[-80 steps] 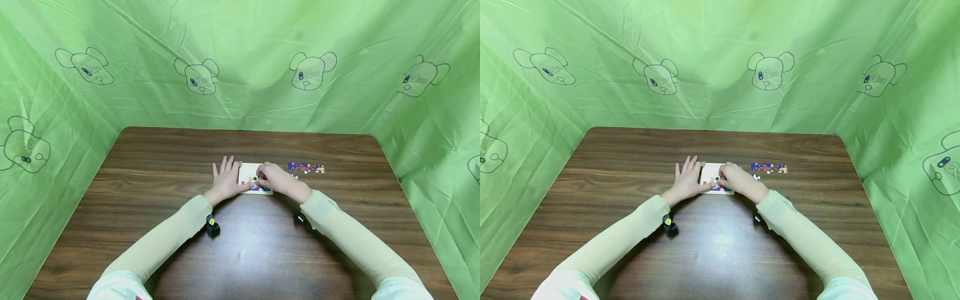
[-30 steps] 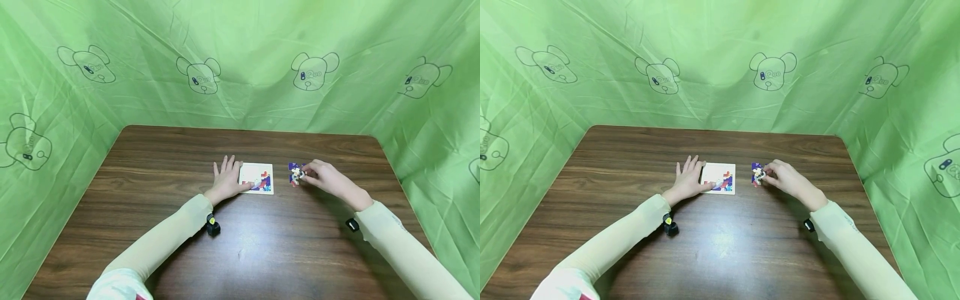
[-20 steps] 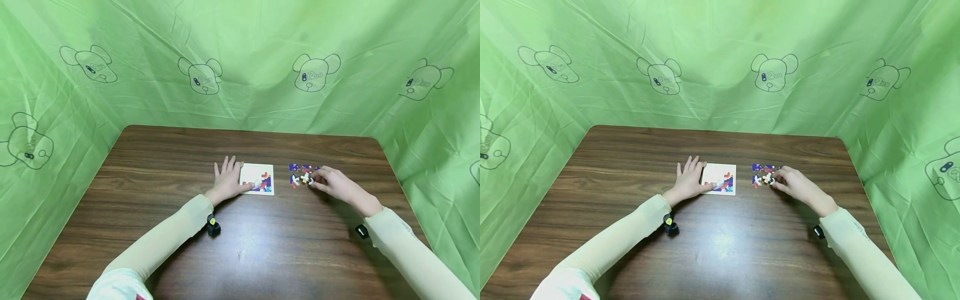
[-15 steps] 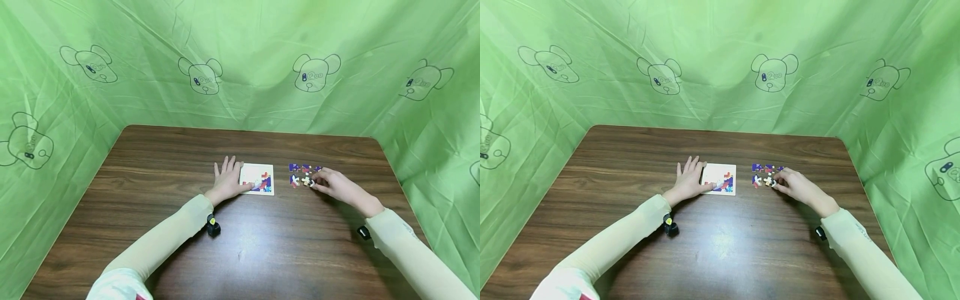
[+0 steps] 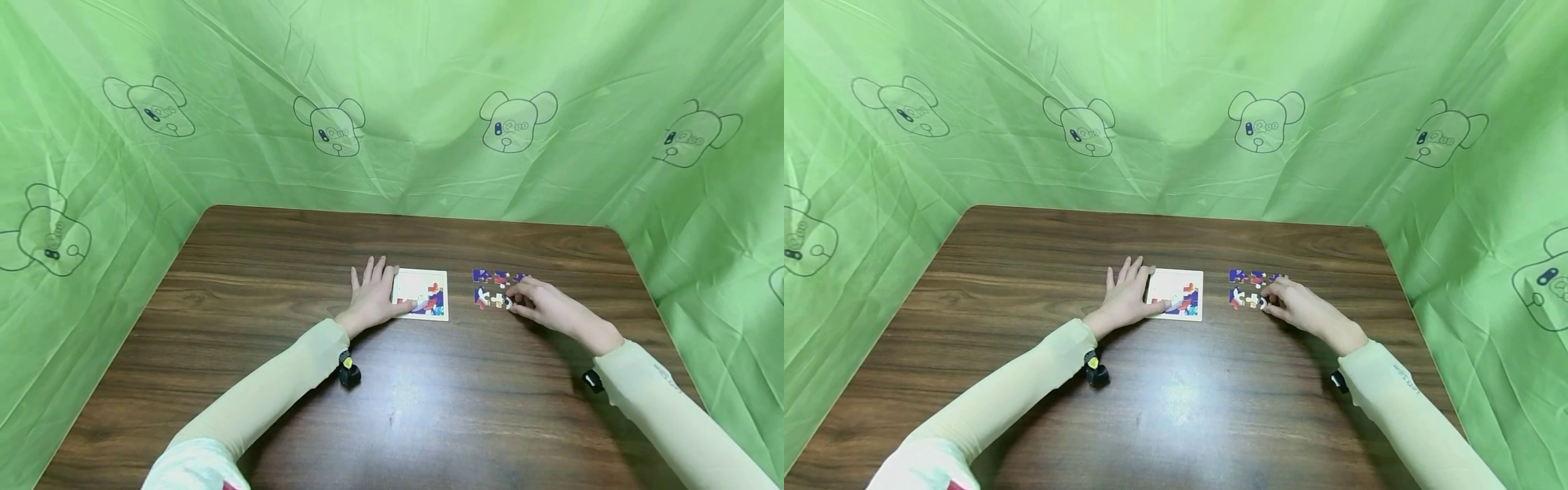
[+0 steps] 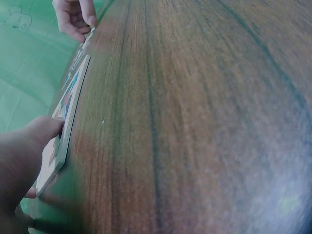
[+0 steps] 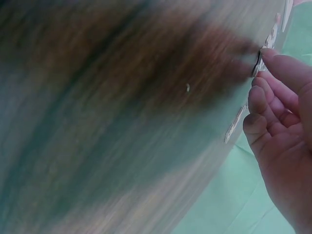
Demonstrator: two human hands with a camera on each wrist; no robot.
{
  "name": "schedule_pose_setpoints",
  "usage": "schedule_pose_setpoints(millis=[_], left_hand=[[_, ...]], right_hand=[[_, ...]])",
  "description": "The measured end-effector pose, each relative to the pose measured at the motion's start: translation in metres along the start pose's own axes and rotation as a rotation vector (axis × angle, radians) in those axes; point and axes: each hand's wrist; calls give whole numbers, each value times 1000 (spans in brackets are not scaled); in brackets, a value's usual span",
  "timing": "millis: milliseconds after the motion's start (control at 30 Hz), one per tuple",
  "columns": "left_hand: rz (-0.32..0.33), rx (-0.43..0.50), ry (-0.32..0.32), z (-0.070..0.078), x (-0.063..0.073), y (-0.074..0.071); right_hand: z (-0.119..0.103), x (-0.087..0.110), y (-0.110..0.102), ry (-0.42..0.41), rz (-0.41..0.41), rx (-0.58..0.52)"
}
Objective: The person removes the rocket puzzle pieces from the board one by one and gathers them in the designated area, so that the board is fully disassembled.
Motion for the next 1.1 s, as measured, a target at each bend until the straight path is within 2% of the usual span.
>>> schedule_pose_setpoints(millis=[433, 700, 1100], left_hand=[[-1, 2, 1, 0, 0, 1], [15, 12, 8, -4, -1, 5], [14, 8, 9, -4, -1, 5]], right_hand=[[0, 2, 0, 9, 31, -3], [2, 4, -2, 73, 1, 3], [5, 4, -1, 67, 19, -1]])
Point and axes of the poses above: each hand's wrist, its own x-axis away from the middle knuckle, its own y-axis out of the palm, z = x × y, and after that the axes turned 12 degrees about y, right-handed
